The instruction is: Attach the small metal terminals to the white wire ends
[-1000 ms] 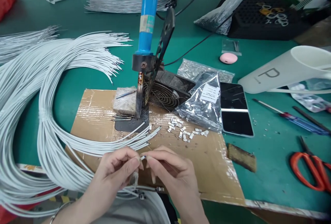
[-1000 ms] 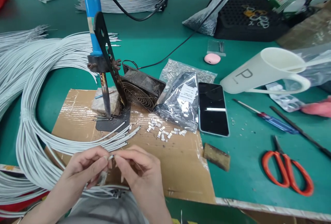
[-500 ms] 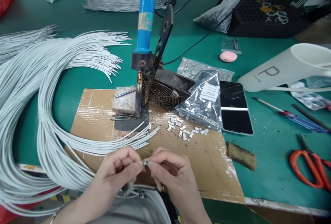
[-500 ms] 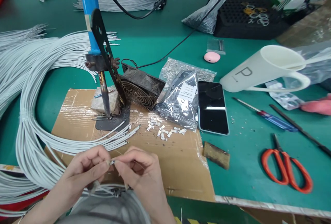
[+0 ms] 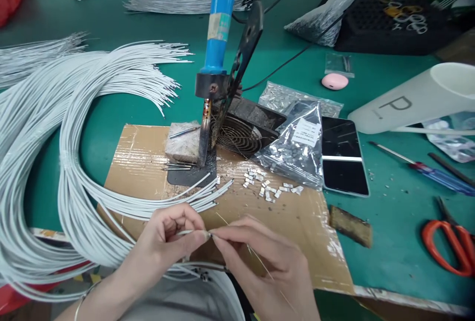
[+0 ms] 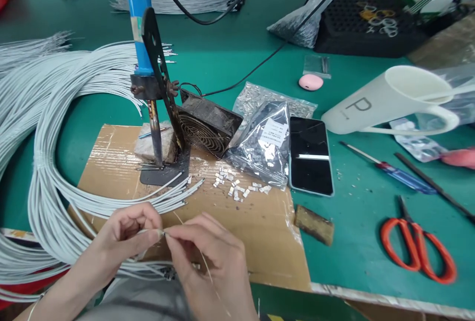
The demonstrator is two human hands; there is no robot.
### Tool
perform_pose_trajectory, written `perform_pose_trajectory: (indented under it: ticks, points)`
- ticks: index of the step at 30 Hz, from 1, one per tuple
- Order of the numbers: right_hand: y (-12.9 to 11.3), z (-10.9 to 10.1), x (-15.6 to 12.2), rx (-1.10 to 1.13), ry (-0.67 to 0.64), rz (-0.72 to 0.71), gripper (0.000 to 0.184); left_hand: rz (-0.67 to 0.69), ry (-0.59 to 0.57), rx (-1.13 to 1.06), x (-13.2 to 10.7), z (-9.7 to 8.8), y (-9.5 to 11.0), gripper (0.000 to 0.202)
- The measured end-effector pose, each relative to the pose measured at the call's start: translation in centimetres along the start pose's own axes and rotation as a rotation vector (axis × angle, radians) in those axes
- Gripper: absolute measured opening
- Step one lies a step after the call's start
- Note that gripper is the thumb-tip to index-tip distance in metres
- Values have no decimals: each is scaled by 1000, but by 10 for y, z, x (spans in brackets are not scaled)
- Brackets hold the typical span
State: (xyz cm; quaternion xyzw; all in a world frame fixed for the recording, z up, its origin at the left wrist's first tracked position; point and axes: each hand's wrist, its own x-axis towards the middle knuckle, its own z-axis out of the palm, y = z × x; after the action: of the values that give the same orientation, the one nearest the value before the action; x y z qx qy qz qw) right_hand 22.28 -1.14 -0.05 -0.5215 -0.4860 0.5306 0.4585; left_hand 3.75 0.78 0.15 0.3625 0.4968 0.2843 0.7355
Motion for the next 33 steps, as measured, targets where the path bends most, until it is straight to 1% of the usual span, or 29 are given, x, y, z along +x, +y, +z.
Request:
perform_pose_trajectory:
  ticks: [2, 6, 8, 10, 14, 16, 18, 19, 20, 21, 22, 23, 24, 25, 26, 28, 29, 31, 33]
  points:
    - [-3, 1, -1, 53, 11, 71, 16, 8, -11, -14, 0, 1, 0, 30]
    - [0, 4, 1, 294, -2, 264, 6, 24, -19, -32, 0, 1, -1, 31]
    - [2, 3, 2, 336, -36, 293, 6, 26, -24, -25, -1, 0, -1, 32]
    - [0, 0, 1, 229, -74, 218, 6, 32, -16, 7, -2, -2, -1, 31]
    - [-13, -11, 1, -214, -125, -80, 17, 28, 5, 84, -2, -4, 4, 27]
    - [-21, -18, 5, -333, -218, -158, 18, -6, -31, 121, -2, -6, 8, 25]
    - [-25, -26, 14, -348, -391, -152, 19, -50, -113, 170, -1, -7, 12, 22]
    - [-24, -29, 21, -315, -482, -139, 19, -64, -162, 200, -1, -8, 14, 19]
    - [-22, -32, 27, -287, -572, -81, 20, -74, -211, 233, -1, -9, 15, 16]
    - [-18, -34, 32, -202, -656, -6, 19, -75, -247, 264, -2, -9, 15, 14]
    - [-12, -35, 37, -78, -712, 99, 16, -75, -270, 291, -2, -10, 15, 13]
    - [-6, -35, 40, 65, -733, 216, 13, -67, -271, 308, -3, -9, 15, 14]
    - [1, -34, 41, 210, -713, 322, 10, -48, -243, 314, -3, -8, 14, 16]
    - [6, -32, 40, 315, -648, 394, 10, -18, -186, 306, -4, -7, 13, 18]
    - [11, -29, 38, 379, -545, 423, 10, 18, -113, 290, -4, -4, 12, 20]
    - [16, -21, 30, 386, -313, 396, 13, 92, 39, 252, -3, 1, 10, 23]
    - [16, -17, 25, 357, -214, 375, 14, 117, 93, 245, -3, 3, 9, 23]
    - [11, -9, 17, 314, -111, 347, 15, 153, 140, 261, -2, 7, 8, 22]
    - [4, -2, 12, 294, -77, 329, 13, 191, 171, 297, -1, 9, 6, 20]
